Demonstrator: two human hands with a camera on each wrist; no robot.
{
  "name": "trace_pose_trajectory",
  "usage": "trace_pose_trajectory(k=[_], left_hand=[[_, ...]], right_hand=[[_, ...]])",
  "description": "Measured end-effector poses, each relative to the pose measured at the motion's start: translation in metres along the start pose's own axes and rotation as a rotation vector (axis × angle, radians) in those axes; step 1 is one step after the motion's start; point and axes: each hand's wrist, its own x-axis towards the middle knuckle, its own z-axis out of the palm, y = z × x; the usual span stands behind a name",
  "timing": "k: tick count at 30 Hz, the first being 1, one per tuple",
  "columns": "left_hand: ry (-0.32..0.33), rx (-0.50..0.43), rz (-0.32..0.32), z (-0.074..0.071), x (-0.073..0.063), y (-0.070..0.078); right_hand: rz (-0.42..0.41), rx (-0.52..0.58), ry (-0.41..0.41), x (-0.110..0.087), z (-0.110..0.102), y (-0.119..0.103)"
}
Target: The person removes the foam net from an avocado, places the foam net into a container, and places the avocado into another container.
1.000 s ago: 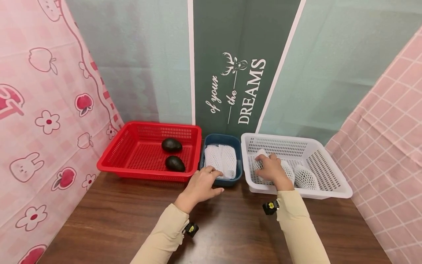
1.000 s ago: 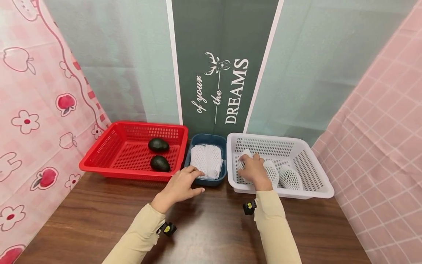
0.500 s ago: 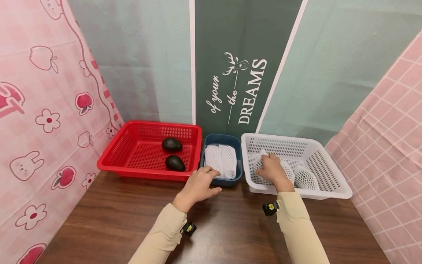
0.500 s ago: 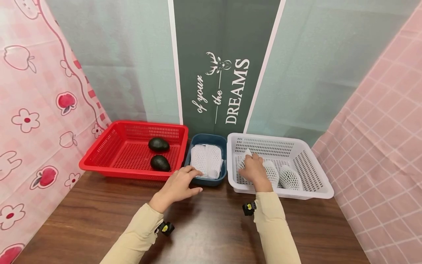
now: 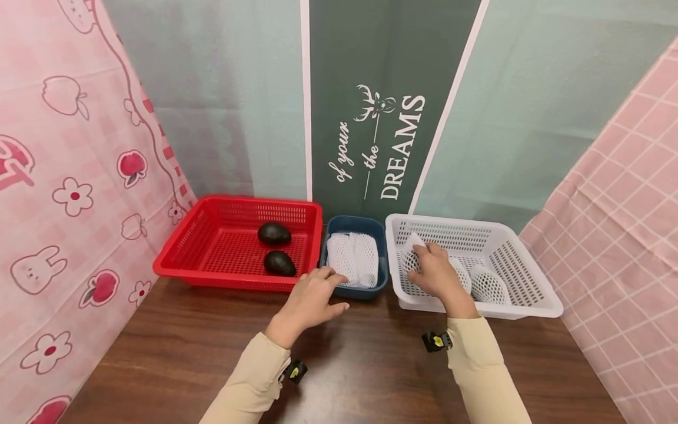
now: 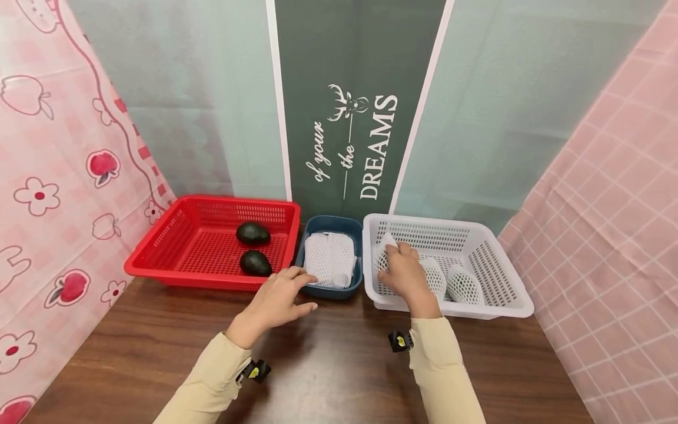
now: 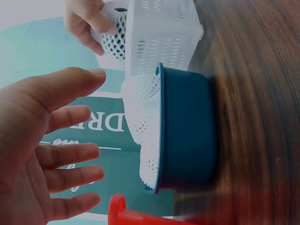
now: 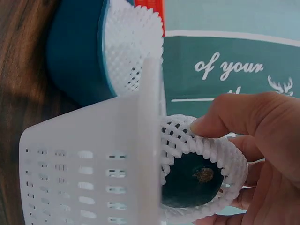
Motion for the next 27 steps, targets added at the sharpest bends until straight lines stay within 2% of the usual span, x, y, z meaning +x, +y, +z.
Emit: trace_pose_trajectory(k=[14,24,27], left_hand=[[0.083,-0.028,0.046,-0.004,-0.019,-0.018],[0.104,-0.051,0.046,-0.008,-0.036,-0.027],[0.106,-0.054,0.055,-0.008,-0.04,-0.028]], right_hand=[[-0.165,0.009,0.103,-0.014,-0.009,-0.02],[-0.388,0.058,0.175,-0.021,-0.003,-0.033],[-0.43,0.072,0.186,-0.022,0.0,-0.035]])
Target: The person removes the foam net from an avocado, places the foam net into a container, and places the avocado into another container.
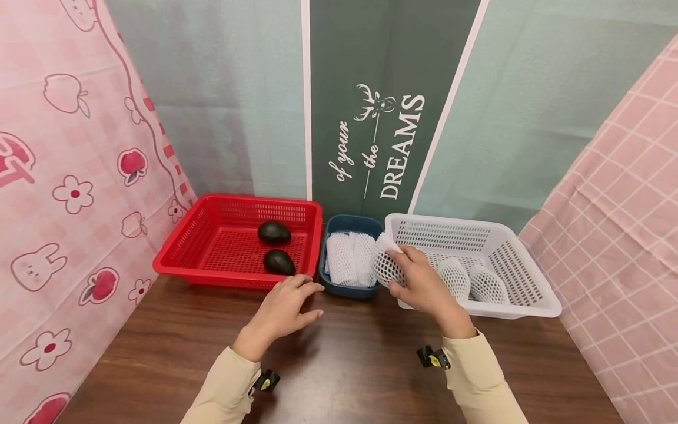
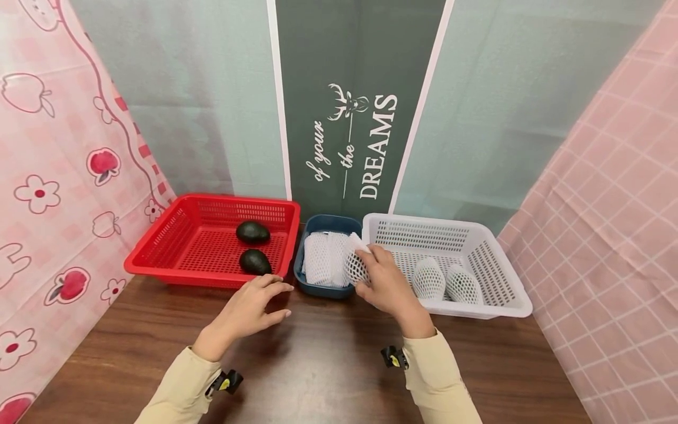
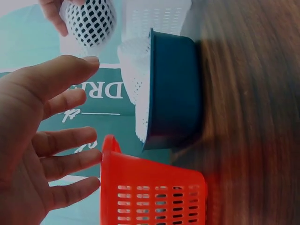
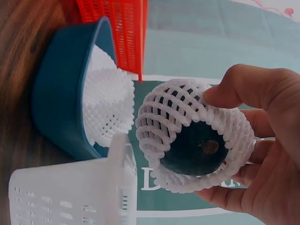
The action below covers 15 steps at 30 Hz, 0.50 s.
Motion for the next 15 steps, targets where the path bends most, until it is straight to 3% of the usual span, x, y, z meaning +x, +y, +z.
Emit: trace_pose_trajectory(k=[7,15], left_hand=[[0.02,-0.004,0.055,0.0,-0.008,-0.001],[-0.023,0.008,0.029,0.002,-0.016,-0.002]], right_hand=[[-0.033,0.038,-0.019,-0.001,0.009,-0.007],[-0.065,0.09,-0.049,0.001,0.017,-0.013]])
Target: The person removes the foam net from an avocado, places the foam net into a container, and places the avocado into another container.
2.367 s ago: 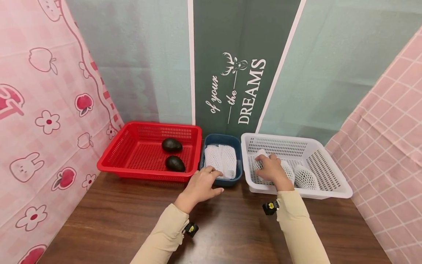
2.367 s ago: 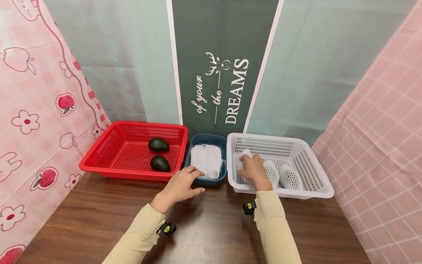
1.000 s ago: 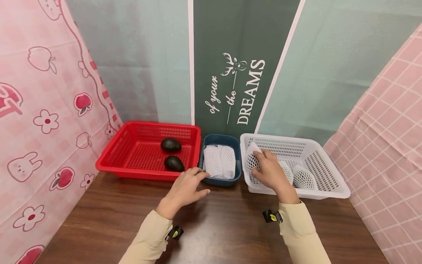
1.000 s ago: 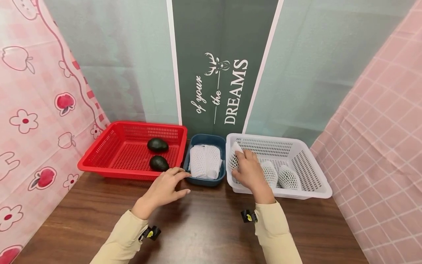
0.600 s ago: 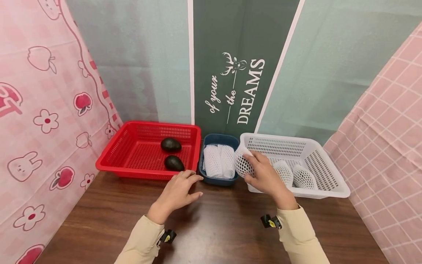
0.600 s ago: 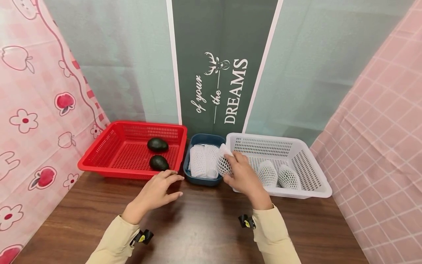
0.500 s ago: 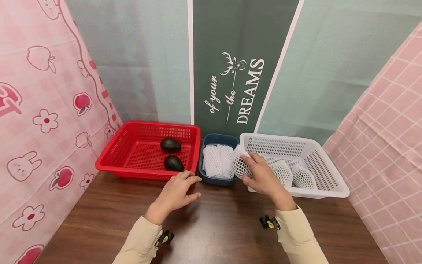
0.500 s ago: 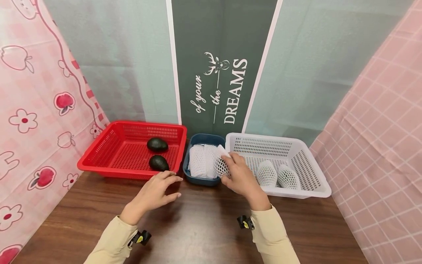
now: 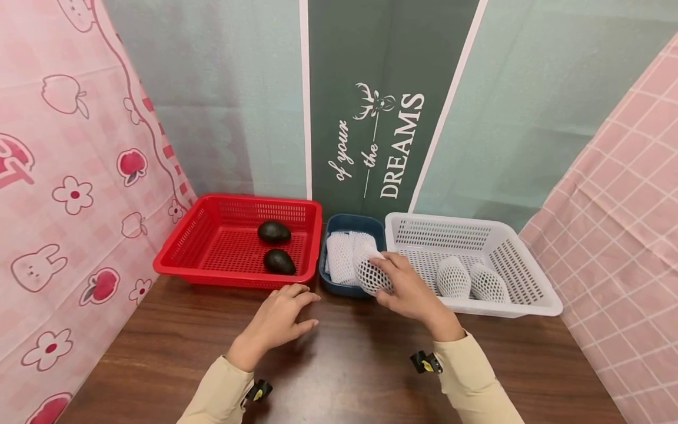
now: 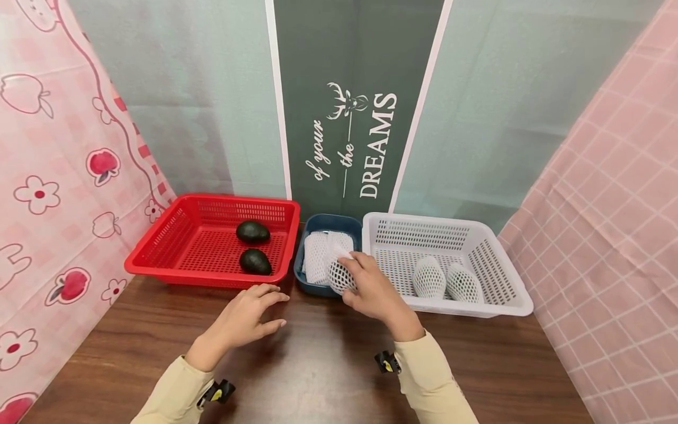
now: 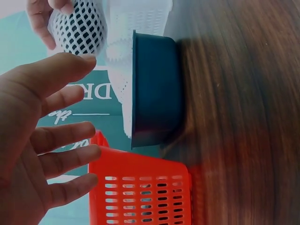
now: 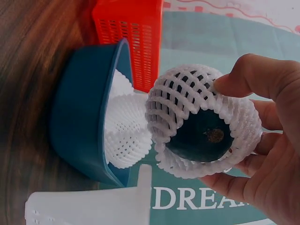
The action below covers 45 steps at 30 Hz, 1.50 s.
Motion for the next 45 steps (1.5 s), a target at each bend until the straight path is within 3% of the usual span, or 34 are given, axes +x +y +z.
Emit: trace_pose_trajectory(k=[13,45], left_hand=[[-0.003,0.025,-0.046,0.006,-0.008,-0.012],[-0.026,0.034,-0.148,0.008,-0.035,-0.039]], right_hand=[[-0.062,0.126,-0.038,0.0,0.021,0.0],[-0.134,0.136,-0.092,-0.006,0.058,-0.004]])
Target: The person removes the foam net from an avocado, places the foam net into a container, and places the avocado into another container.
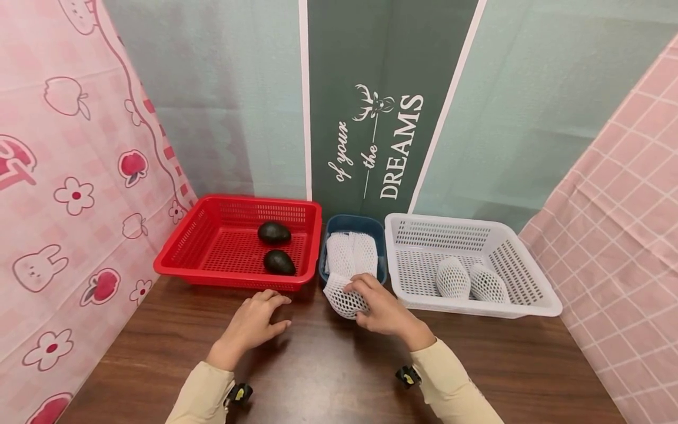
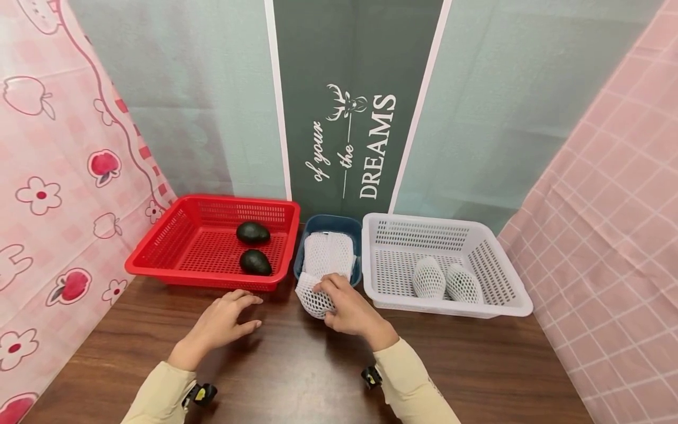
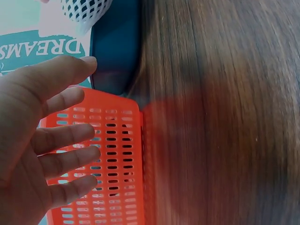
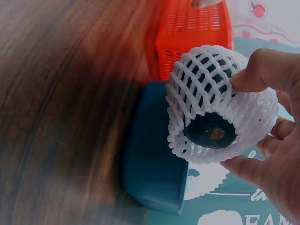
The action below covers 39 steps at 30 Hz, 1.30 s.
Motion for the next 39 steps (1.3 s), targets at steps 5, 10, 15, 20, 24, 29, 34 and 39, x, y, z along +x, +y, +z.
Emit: trace_pose_trajectory(k=[5,10,15,20,24,29,34,39], left_hand=[[-0.005,-0.016,-0.04,-0.001,-0.002,-0.003],[-0.004,-0.021,-0.05,-0.001,-0.004,-0.006],[-0.002,-0.021,-0.058,0.0,-0.005,-0.008],[-0.021,-0.02,-0.089,0.0,-0.006,-0.011],[-0.027,-0.022,-0.106,0.002,-0.009,-0.015],[-0.04,-0.016,-0.134,0.003,-0.011,-0.019],[-0.05,-0.017,-0.148,0.002,-0.011,-0.02],[-0.042,-0.042,-0.143,0.002,-0.01,-0.017]], right_hand=[[-0.011,-0.012,-0.007,0.0,0.006,-0.001],[-0.058,-0.025,-0.015,0.0,0.01,-0.004],[-0.075,-0.031,-0.028,0.0,0.015,-0.005],[-0.139,-0.039,-0.023,-0.002,0.023,-0.003],[-0.149,-0.04,-0.044,-0.004,0.029,-0.001],[-0.115,-0.043,-0.084,-0.007,0.033,-0.001],[-0.105,-0.057,-0.091,-0.007,0.034,-0.001],[-0.092,-0.054,-0.104,-0.008,0.033,-0.001]])
